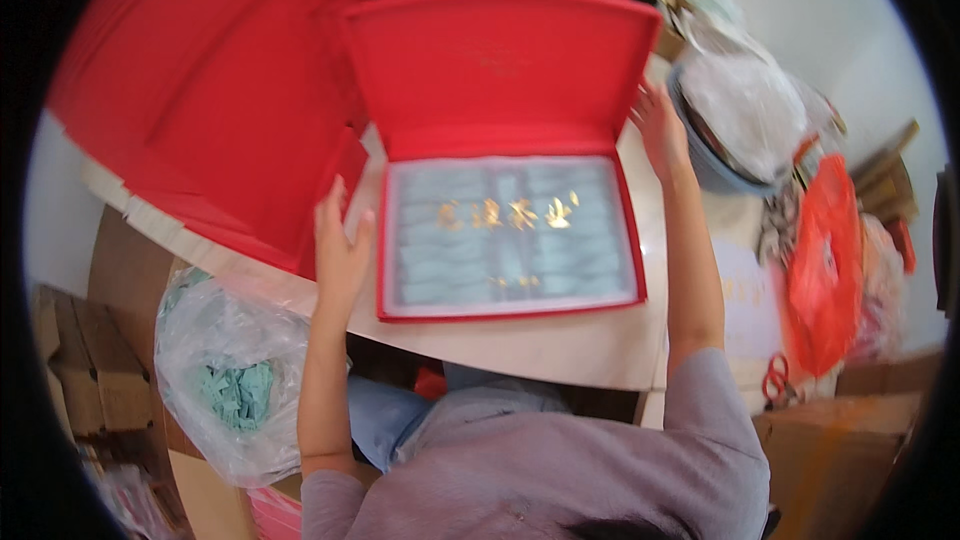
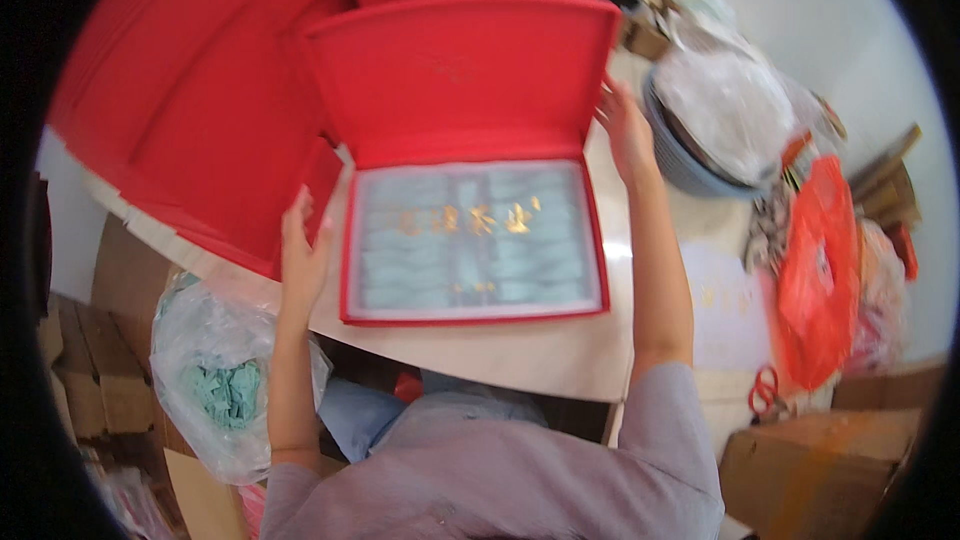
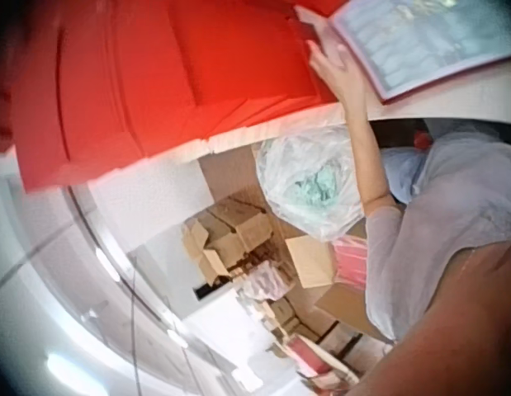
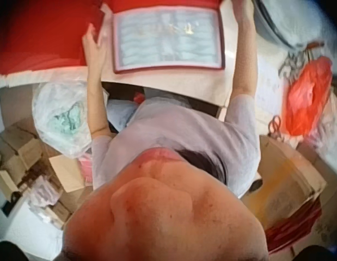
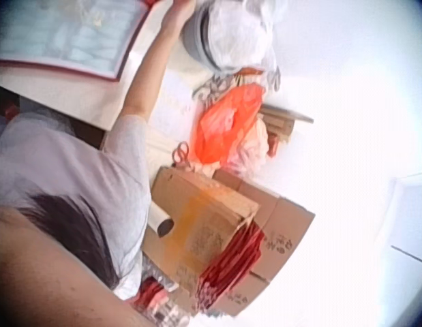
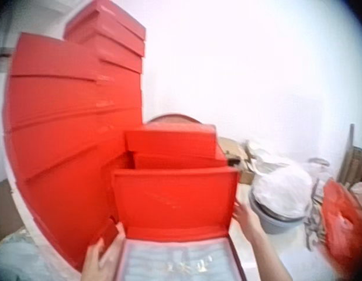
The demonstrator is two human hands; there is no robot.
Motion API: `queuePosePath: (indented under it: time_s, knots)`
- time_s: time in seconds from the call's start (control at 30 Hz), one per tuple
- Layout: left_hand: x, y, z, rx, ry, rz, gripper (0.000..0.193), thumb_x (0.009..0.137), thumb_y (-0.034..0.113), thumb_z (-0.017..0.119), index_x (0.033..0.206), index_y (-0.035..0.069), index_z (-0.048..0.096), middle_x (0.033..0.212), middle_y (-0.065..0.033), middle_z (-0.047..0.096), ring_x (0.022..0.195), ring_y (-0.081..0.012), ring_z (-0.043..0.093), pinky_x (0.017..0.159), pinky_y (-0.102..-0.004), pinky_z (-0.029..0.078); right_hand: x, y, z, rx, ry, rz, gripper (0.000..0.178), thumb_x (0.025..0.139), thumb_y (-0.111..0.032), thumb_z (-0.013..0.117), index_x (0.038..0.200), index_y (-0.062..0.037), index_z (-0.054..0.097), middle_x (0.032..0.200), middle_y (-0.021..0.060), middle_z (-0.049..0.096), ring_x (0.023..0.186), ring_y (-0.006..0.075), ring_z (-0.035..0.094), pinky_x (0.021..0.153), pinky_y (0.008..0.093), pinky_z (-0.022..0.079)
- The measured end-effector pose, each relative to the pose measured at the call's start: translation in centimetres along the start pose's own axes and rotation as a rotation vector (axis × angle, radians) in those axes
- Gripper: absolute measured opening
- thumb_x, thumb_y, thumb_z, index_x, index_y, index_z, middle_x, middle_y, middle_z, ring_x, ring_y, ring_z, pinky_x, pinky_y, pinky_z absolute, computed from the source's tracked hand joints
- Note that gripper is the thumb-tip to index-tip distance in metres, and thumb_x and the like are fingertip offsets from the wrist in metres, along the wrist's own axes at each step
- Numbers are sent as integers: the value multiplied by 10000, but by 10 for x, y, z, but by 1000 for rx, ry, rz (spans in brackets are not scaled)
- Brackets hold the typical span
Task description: The person takes small, light-green packets from a large plastic bag and places them into a red box with a clear window. They arrange the packets neatly inside the box, close the lid, and stack the finished box with others.
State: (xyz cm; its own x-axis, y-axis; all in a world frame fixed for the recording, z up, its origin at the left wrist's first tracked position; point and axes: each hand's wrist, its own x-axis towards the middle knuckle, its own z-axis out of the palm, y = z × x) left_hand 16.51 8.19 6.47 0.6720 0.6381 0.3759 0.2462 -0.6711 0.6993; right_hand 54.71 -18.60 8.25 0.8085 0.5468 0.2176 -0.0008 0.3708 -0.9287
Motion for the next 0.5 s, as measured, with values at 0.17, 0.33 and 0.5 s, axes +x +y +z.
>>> queuePosePath:
  time_s: [0.17,0.33,0.5]
  knots:
    - [-45,-45,-25,-449,-8,-231,531,998,374,428,1381,8,393,1367,-146,471,1292,-227,425,1076,-351,310,-37,1,10,263,15,-72,515,1005,-397,384,1397,-64,394,1409,69,453,1293,204,425,1096,383,295]
    - [-62,-20,-26,-939,-181,-430,703,989,546,275,1481,47,223,1528,-131,255,1418,-236,221,1150,-404,152,-111,-4,-34,-349,31,63,576,961,-499,439,1209,12,530,1169,113,597,1117,215,537,1002,373,373]
    - [-80,-17,-13,-862,-400,-417,722,975,398,459,1493,15,132,1552,-128,167,1430,-219,157,1151,-350,128,-188,19,-11,-201,24,361,585,972,-418,471,1352,24,417,1271,109,546,1164,197,515,1019,352,377]
